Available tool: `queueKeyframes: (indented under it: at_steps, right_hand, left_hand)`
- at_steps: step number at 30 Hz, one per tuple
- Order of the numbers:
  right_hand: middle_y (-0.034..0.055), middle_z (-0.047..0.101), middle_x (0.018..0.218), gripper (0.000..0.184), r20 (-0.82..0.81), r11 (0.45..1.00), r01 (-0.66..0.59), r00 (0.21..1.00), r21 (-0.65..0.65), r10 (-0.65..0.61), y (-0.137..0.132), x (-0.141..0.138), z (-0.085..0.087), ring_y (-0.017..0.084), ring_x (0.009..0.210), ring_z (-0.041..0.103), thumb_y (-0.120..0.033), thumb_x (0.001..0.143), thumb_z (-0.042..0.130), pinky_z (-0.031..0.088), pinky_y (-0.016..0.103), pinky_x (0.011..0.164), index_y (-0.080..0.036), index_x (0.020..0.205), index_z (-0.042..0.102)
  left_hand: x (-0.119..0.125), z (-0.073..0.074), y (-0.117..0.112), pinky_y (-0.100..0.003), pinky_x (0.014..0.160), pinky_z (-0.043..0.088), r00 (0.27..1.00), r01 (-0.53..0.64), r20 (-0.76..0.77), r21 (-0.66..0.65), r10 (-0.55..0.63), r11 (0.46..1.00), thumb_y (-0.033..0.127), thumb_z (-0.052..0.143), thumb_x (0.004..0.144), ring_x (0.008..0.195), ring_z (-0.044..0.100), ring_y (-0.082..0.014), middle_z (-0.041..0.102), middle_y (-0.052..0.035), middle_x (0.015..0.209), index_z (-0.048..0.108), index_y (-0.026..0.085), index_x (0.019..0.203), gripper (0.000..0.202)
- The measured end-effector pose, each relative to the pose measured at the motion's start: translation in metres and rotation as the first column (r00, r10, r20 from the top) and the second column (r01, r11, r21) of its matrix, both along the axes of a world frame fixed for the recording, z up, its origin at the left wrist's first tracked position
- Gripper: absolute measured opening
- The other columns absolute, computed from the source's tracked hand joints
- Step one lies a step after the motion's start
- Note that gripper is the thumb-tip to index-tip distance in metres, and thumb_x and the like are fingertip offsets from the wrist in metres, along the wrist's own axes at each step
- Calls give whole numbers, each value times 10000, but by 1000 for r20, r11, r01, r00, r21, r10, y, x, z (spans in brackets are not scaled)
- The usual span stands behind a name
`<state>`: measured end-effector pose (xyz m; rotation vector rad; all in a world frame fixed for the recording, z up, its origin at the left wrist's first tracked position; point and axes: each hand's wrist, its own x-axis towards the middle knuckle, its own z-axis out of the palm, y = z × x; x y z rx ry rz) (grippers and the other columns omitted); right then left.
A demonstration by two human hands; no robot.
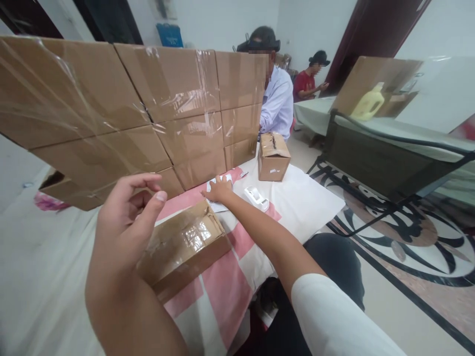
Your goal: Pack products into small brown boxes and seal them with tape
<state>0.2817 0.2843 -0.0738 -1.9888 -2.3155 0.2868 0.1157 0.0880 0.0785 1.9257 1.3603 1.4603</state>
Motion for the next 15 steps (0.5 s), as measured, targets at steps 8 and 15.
queueKeyframes:
  at_steps: [8,15]
  right_hand:
    - [185,613,1359,458,-179,971,-185,961,154,211,-11,11,12,302,1296,531,-426,1007,512,367,447,1115,-111,1321,624]
    - [108,736,1096,293,-629,876,-211,625,433,462,-100,48,83,189,1027,672,-312,1029,482,502,312,908,-137,1098,706]
  left_hand:
    - [-6,-5,2,-281,659,441,999,1,51,-19,0,1000,294,576,943,762,543,-138,590,0,996,620,305,1166,228]
    - [-5,-9,4,-343,815,543,986,108,-103,-175,-127,979,405,537,952,1009,671,-221,622,-38,1284,567,323,1248,308]
